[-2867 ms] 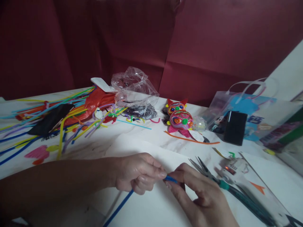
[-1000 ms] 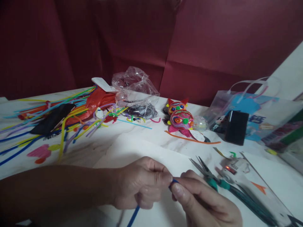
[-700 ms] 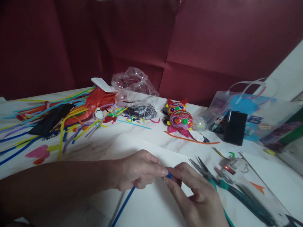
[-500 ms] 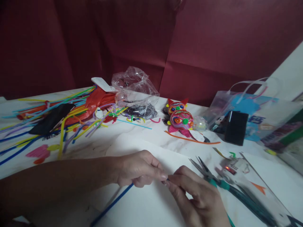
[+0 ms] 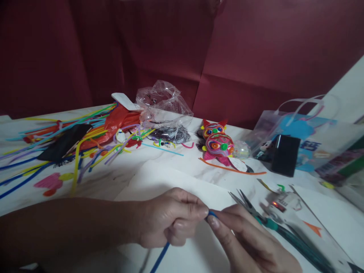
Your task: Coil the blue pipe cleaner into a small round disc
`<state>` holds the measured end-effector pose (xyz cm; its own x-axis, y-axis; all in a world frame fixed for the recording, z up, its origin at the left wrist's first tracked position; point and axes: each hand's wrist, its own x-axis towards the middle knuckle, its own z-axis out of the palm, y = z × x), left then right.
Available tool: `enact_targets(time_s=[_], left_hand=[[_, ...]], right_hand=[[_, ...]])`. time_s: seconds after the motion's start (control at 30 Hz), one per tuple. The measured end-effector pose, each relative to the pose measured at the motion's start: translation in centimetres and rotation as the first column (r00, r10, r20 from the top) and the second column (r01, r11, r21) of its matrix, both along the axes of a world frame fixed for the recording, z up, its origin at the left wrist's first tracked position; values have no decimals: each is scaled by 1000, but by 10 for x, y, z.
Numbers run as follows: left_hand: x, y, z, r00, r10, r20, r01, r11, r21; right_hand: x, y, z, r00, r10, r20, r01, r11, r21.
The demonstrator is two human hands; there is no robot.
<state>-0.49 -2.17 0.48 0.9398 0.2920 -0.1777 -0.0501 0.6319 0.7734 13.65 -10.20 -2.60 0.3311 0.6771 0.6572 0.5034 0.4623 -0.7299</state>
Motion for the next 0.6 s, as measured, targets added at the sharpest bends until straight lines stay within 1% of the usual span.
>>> enact_targets(time_s=[0.07, 0.13, 0.27, 0.4, 0.5, 0.6], left_hand=[[0, 3, 0, 999, 23, -25, -23, 999, 29], [0, 4, 0, 999, 18, -35, -17, 999, 29], [0, 2, -1, 1000, -11, -20, 11, 1000, -16], [0, -1, 0, 999, 48, -10, -48, 999, -22], [0, 2, 0, 995, 91, -42, -91, 996, 17], [1, 8, 0, 985, 111, -133, -103, 993, 65]], right_hand=[[0, 2, 1, 1000, -16, 13, 17, 999, -47], [0, 3, 3, 1000, -3, 12, 4, 997, -74], [-1, 3, 1, 999, 22, -45, -24, 999, -36], [-3, 3, 0, 999, 21, -32, -22, 999, -44], [-1, 5, 4, 998, 8, 64, -3, 997, -82], [4, 8, 7, 965, 71, 252, -31, 987, -160]])
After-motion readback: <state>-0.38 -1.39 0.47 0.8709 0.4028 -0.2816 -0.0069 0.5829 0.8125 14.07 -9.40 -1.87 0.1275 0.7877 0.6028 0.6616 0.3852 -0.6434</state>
